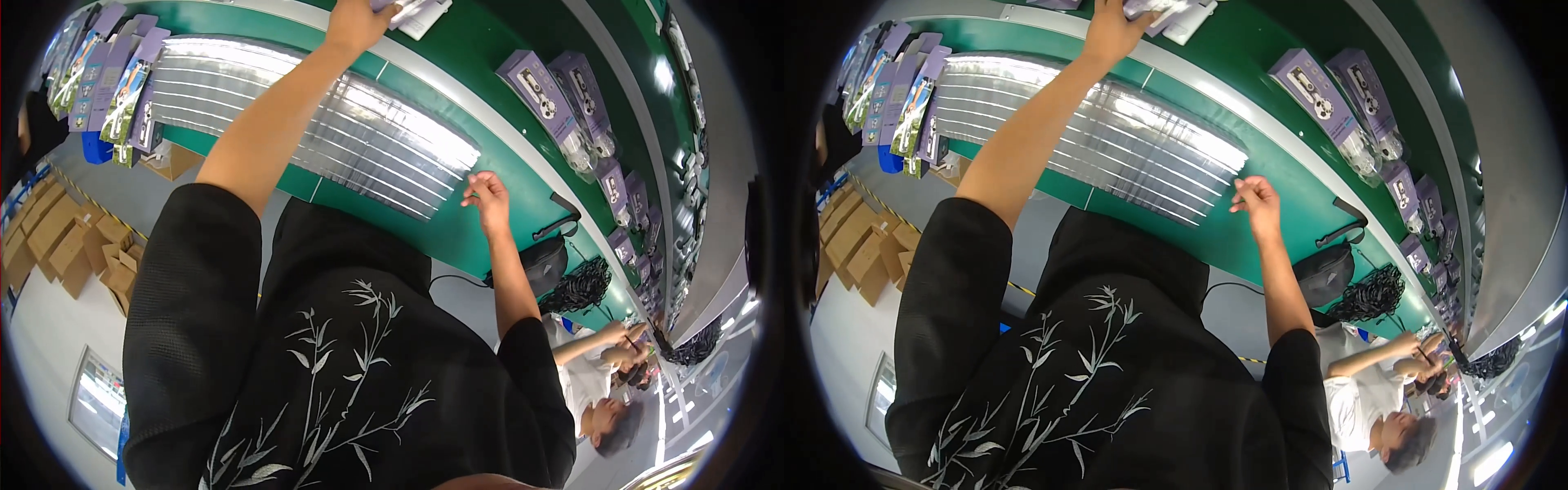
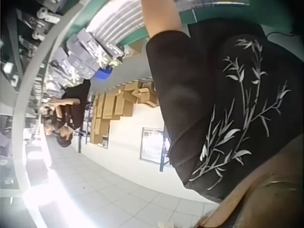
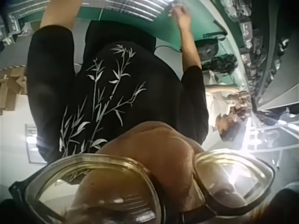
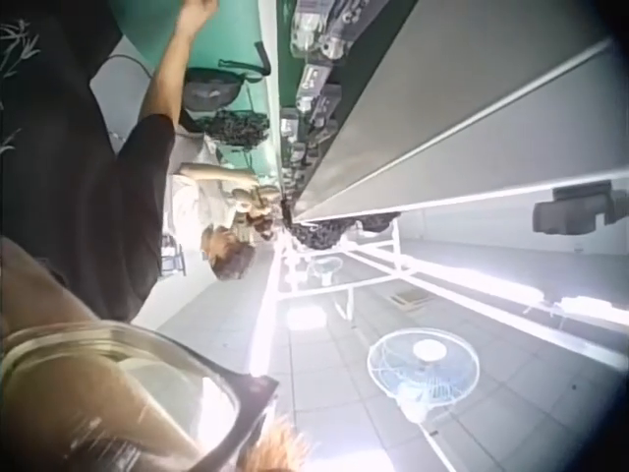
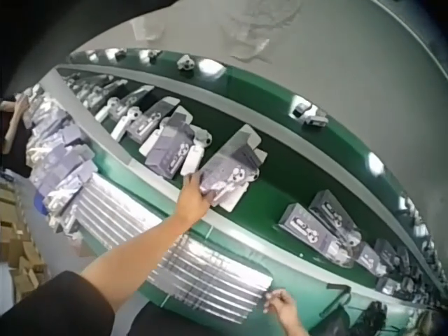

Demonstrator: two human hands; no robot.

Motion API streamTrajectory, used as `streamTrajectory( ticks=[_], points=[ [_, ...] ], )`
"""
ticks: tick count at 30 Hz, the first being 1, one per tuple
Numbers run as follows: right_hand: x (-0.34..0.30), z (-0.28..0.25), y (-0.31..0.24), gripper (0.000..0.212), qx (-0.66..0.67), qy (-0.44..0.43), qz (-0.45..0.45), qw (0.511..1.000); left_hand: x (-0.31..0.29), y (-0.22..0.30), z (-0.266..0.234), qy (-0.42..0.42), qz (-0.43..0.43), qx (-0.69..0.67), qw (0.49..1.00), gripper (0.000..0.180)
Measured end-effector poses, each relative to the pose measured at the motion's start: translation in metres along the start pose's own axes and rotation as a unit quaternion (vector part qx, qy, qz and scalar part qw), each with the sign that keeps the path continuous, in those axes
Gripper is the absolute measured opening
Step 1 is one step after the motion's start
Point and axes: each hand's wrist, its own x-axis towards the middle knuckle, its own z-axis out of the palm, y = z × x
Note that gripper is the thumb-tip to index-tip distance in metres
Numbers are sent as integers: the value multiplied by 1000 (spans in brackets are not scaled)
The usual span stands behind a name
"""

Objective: Manually packing items into retail boxes and then placing them into larger shipping containers on an assembly line.

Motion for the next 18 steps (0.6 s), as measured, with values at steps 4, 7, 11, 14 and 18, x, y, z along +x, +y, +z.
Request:
streamTrajectory(
  ticks=[4,7,11,14,18],
  points=[
    [5,15,2,17,45,45,-20,998,-28,21,-23,7,-17,38,999,77],
    [13,20,5,27,3,73,3,997,-50,36,-55,-1,-16,63,998,81],
    [9,21,1,38,-122,152,0,981,-62,13,-43,-48,-60,81,994,83],
    [-11,3,5,45,-140,269,-62,951,-71,4,-43,-11,-17,87,996,80],
    [1,-30,-80,52,-167,398,-258,865,-69,-5,-47,48,13,52,997,76]
  ],
)
